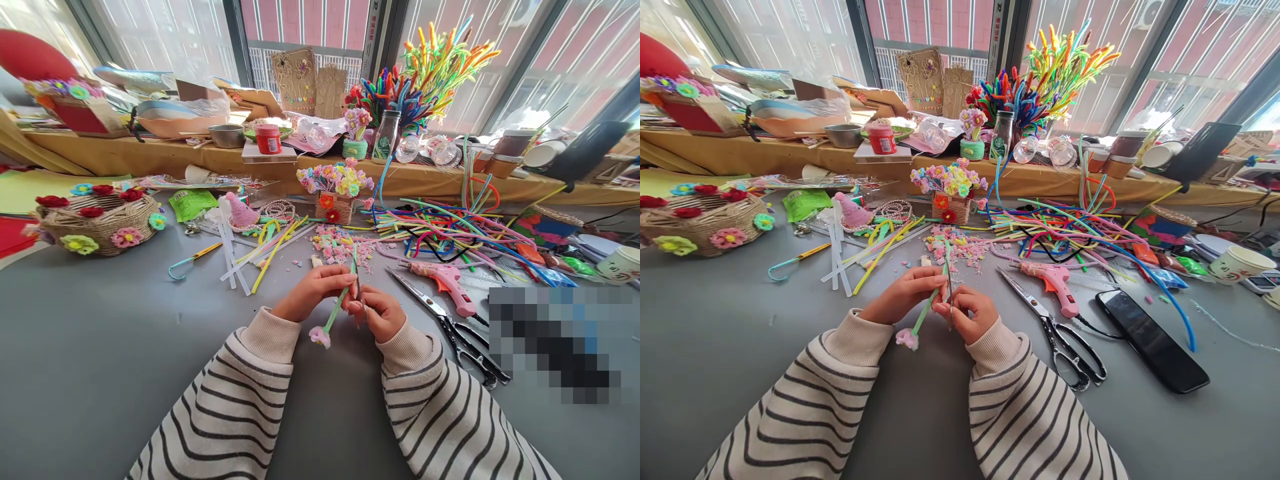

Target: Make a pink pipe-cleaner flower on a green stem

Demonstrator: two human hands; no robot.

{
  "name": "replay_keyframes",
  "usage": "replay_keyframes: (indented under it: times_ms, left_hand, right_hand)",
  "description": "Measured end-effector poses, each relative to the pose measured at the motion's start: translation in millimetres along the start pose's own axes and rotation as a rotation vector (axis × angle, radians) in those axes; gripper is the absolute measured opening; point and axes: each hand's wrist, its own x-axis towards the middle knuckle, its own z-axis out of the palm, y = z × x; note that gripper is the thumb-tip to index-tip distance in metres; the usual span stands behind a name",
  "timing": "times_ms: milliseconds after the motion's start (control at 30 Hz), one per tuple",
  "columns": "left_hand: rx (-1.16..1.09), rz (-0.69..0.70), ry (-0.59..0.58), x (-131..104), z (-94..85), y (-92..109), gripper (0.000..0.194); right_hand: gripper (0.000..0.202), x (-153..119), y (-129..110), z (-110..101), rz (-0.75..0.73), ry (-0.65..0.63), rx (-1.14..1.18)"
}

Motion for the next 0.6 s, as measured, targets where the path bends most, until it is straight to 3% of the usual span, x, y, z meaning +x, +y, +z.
replay_keyframes:
  times_ms: [100,367,600]
  left_hand:
    - [-0.016,-0.001,0.002,0.2,-1.2,0.3,0.019]
    - [-0.023,-0.015,-0.111,-1.8,-0.9,1.2,0.019]
    - [-0.039,0.006,-0.051,-1.2,-0.7,0.7,0.019]
  right_hand:
    - [0.039,-0.8,-0.9,0.7,0.022,0.018,-0.01]
    - [0.042,1.3,3.3,-6.3,-0.002,-0.112,0.019]
    - [0.043,2.3,6.7,-6.9,-0.016,-0.07,-0.052]
